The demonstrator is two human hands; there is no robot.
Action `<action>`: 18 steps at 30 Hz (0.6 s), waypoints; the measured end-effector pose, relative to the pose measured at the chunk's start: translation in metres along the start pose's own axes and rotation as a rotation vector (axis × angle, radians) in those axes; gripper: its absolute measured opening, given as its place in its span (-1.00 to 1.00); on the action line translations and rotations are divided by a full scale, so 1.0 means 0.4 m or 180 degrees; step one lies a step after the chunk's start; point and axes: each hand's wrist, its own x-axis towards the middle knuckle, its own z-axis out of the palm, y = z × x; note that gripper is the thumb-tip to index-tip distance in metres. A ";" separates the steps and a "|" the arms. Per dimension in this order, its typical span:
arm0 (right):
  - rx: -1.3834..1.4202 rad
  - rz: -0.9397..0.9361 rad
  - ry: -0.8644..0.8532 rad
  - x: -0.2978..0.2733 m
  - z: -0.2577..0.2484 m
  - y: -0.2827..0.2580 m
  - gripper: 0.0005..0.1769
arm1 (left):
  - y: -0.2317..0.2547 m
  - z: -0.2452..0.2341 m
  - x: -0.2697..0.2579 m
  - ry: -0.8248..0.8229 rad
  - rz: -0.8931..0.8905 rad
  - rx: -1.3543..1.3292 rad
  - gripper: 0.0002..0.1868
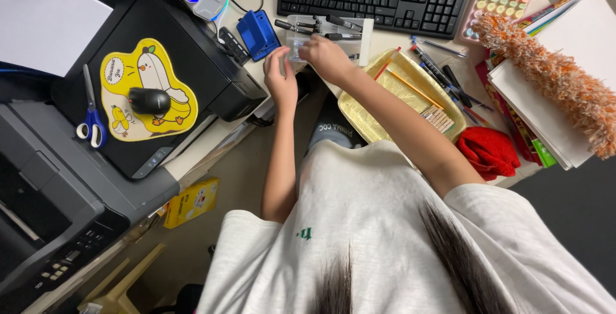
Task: The person organizes pens and markers into a clear plastic case on a cluttered desk. They then use a fluffy duster to clean the desk surface, keyboard, and surrounding areas.
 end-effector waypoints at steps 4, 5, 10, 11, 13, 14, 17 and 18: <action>0.0784 0.0153 0.0482 0.026 -0.224 -0.074 -0.87 | 0.047 -0.027 0.020 -0.0202 0.0054 -0.0206 -0.76; 0.1153 0.0229 0.0790 0.027 -0.260 -0.079 -0.86 | 0.041 -0.027 0.025 -0.0403 -0.0144 -0.0701 -0.74; 0.2184 0.0717 0.1443 -0.016 -0.283 -0.028 -0.85 | -0.014 -0.013 0.041 -0.0673 -0.0966 -0.2196 -0.68; 0.2370 0.0957 0.1388 -0.035 -0.261 -0.008 -0.87 | -0.040 -0.008 0.043 -0.0472 -0.1099 -0.2432 -0.72; 0.2543 0.1192 0.1351 -0.067 -0.211 0.023 -0.89 | -0.087 -0.009 0.057 -0.0287 -0.1216 -0.2674 -0.76; 0.2463 0.1241 0.1193 -0.087 -0.180 0.031 -0.86 | -0.108 -0.016 0.059 -0.0064 -0.1095 -0.2480 -0.80; 0.2287 0.1359 0.0952 -0.150 -0.117 0.033 -0.80 | -0.097 -0.041 0.062 0.0137 -0.0854 -0.1772 -0.84; 0.2201 0.1397 0.0848 -0.165 -0.100 0.028 -0.76 | -0.082 -0.055 0.064 0.0154 -0.0724 -0.1251 -0.85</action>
